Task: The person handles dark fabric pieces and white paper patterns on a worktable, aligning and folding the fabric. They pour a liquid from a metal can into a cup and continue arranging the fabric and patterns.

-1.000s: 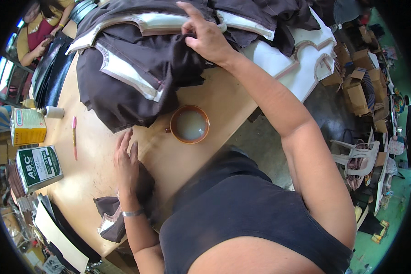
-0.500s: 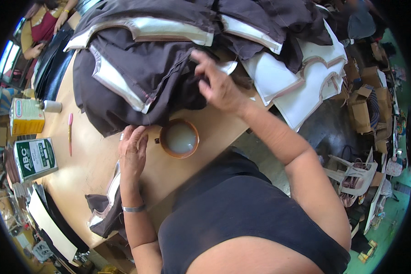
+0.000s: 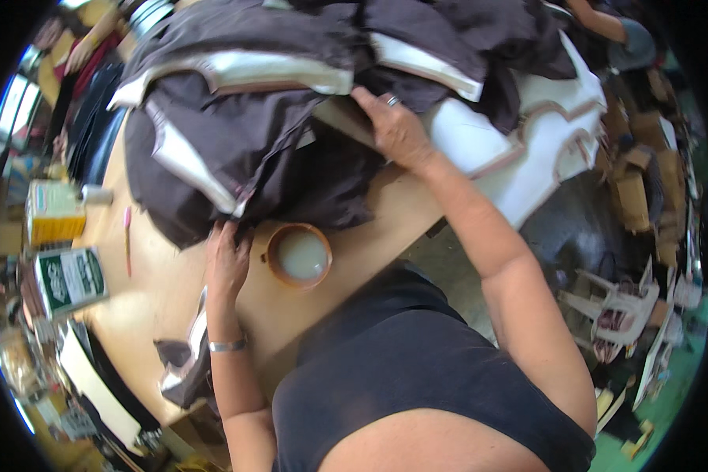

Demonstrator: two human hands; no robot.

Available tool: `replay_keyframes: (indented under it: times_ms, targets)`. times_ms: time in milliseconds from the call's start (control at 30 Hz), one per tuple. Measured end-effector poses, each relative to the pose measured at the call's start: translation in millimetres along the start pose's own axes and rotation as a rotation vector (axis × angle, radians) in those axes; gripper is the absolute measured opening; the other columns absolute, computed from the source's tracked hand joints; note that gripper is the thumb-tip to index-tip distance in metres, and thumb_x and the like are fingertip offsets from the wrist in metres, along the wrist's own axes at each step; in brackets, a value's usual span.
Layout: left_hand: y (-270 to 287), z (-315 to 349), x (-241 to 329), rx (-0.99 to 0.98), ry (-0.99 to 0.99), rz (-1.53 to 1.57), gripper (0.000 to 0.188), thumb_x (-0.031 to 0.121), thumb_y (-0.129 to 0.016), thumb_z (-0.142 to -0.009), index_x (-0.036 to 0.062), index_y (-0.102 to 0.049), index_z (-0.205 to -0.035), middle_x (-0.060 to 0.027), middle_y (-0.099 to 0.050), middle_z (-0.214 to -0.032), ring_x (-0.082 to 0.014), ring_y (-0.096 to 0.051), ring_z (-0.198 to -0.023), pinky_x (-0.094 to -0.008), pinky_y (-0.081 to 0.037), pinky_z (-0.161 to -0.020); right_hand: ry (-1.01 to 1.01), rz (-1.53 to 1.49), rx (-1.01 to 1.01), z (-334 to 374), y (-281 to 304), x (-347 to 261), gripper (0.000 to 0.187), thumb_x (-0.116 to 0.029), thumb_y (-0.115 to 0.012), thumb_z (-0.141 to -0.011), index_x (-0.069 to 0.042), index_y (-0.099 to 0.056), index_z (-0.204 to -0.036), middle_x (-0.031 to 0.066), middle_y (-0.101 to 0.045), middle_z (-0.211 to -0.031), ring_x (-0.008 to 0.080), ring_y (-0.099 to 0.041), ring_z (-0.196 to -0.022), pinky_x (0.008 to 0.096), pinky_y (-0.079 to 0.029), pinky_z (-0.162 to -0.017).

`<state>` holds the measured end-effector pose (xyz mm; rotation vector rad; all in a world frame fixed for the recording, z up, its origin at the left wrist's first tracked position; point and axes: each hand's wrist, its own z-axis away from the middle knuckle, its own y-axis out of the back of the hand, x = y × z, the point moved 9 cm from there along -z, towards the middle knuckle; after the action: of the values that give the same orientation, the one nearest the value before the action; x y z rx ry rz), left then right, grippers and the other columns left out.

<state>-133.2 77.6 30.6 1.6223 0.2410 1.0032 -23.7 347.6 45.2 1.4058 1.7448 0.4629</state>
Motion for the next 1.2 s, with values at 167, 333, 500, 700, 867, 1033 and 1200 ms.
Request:
replay_keyframes:
  times_ms: [167, 333, 500, 700, 867, 1033, 1200]
  targets:
    - [55, 14, -21, 0.156, 0.051, 0.188, 0.013, 0.006, -0.054, -0.082, 0.0022, -0.06, -0.092, -0.0109, -0.062, -0.088, -0.0223, -0.06, -0.08, -0.0315, -0.045, -0.073, -0.371, -0.099, -0.211, 3, -36, 64, 0.067, 0.001, -0.05, -0.078, -0.011, -0.021, -0.137, 0.0281, -0.057, -0.096, 0.0431, -0.056, -0.091, 0.0463, -0.046, -0.077]
    - [94, 74, -87, 0.211, 0.329, 0.085, 0.012, 0.009, -0.056, -0.081, 0.0024, -0.06, -0.09, -0.0109, -0.063, -0.086, -0.0221, -0.06, -0.079, -0.0322, -0.046, -0.074, -0.398, -0.048, -0.329, 10, -31, 67, 0.073, -0.003, -0.052, -0.081, -0.013, -0.012, -0.141, 0.0265, -0.056, -0.108, 0.0382, -0.054, -0.105, 0.0421, -0.042, -0.086]
    - [66, 104, -117, 0.038, 0.378, 0.004, 0.022, 0.018, -0.061, -0.079, 0.0025, -0.054, -0.093, -0.0146, -0.06, -0.092, -0.0287, -0.057, -0.088, -0.0361, -0.044, -0.079, -0.229, 0.165, -0.322, 4, -19, 59, 0.074, 0.0, -0.054, -0.075, -0.012, -0.02, -0.139, 0.0246, -0.057, -0.099, 0.0366, -0.058, -0.096, 0.0387, -0.044, -0.082]
    - [42, 107, -129, -0.075, 0.351, 0.318, 0.019, 0.013, -0.062, -0.077, 0.0024, -0.051, -0.088, -0.0138, -0.059, -0.086, -0.0267, -0.057, -0.08, -0.0352, -0.044, -0.071, -0.659, -0.229, -0.211, 36, 66, -13, 0.069, 0.001, -0.056, -0.074, -0.008, -0.029, -0.136, 0.0053, -0.05, -0.07, 0.0166, -0.054, -0.064, 0.0263, -0.046, -0.065]
    - [23, 109, -126, -0.272, 0.246, 0.528, 0.016, 0.004, -0.057, -0.076, 0.0025, -0.052, -0.091, -0.011, -0.057, -0.082, -0.0217, -0.052, -0.072, -0.032, -0.043, -0.068, -0.797, -1.418, 0.095, 68, 68, -98, 0.084, 0.002, -0.063, -0.07, -0.006, -0.016, -0.139, 0.0124, -0.049, -0.111, 0.0163, -0.055, -0.076, 0.023, -0.047, -0.065]
    - [27, 102, -92, -0.328, -0.041, 0.581, 0.031, -0.005, -0.053, -0.074, 0.005, -0.057, -0.103, -0.0081, -0.057, -0.092, -0.0156, -0.05, -0.071, -0.0274, -0.043, -0.068, -0.948, -1.72, -0.359, 73, -33, -216, 0.088, 0.0, -0.057, -0.06, -0.001, -0.017, -0.138, 0.0056, -0.05, -0.087, 0.0094, -0.046, -0.069, 0.0202, -0.036, -0.06]
    - [31, 106, -86, -0.166, -0.22, 0.538, 0.042, -0.01, -0.052, -0.071, 0.0039, -0.054, -0.111, -0.0108, -0.056, -0.106, -0.017, -0.055, -0.073, -0.0282, -0.046, -0.07, -0.894, -1.208, -0.601, 70, -97, -261, 0.055, -0.018, -0.056, -0.079, 0.002, -0.041, -0.127, 0.0075, -0.055, -0.089, 0.0143, -0.052, -0.078, 0.0256, -0.041, -0.066]
